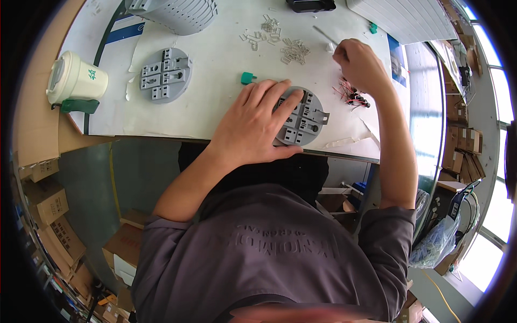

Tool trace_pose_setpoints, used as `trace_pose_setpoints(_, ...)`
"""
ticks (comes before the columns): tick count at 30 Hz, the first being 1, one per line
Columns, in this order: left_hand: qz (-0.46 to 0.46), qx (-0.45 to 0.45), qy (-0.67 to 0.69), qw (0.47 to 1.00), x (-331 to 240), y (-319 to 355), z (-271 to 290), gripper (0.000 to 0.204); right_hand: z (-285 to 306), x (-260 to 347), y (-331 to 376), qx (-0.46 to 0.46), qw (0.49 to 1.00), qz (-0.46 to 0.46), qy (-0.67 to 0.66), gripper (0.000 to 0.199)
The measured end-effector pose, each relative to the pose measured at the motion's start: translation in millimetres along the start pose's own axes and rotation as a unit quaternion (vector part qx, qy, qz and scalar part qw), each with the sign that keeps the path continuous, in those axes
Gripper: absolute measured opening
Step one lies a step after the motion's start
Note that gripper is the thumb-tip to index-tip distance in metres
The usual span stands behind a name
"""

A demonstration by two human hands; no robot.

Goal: Assembling small internal parts into a circular plastic housing using a precision tool.

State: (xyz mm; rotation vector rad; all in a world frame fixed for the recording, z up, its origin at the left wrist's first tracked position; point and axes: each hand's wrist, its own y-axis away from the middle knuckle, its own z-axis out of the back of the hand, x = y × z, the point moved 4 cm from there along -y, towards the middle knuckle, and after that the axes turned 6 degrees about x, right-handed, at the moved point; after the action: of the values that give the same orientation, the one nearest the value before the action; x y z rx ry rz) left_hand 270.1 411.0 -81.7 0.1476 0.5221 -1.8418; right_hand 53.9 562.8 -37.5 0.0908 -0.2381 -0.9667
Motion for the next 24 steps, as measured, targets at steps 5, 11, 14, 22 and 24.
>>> trace_pose_setpoints(5, -0.013, -0.016, 0.006, 1.0, -1.1, -0.6, 0.6, 0.092, 26.7, -82.7, -36.2, -0.093, 0.994, -0.042, -0.026, 0.02)
trace_pose_setpoints(11, -0.008, -0.01, -0.002, 1.0, -2.7, -1.2, -0.8, 0.093, 37.1, -110.7, -49.8, -0.146, 0.987, -0.027, -0.069, 0.018)
trace_pose_setpoints(14, 0.0, -0.006, -0.003, 1.0, -2.2, -2.7, -0.5, 0.093, 26.8, -100.1, -33.7, -0.134, 0.984, 0.04, -0.11, 0.02)
trace_pose_setpoints(22, 0.02, 0.016, -0.001, 1.0, -0.1, -1.0, -5.3, 0.094, -2.4, -18.8, -26.4, 0.038, 0.998, 0.026, -0.038, 0.048)
trace_pose_setpoints(24, 0.019, 0.013, 0.001, 1.0, -0.3, -2.1, -4.1, 0.094, -3.6, -38.8, -44.7, 0.04, 0.999, -0.024, -0.026, 0.057)
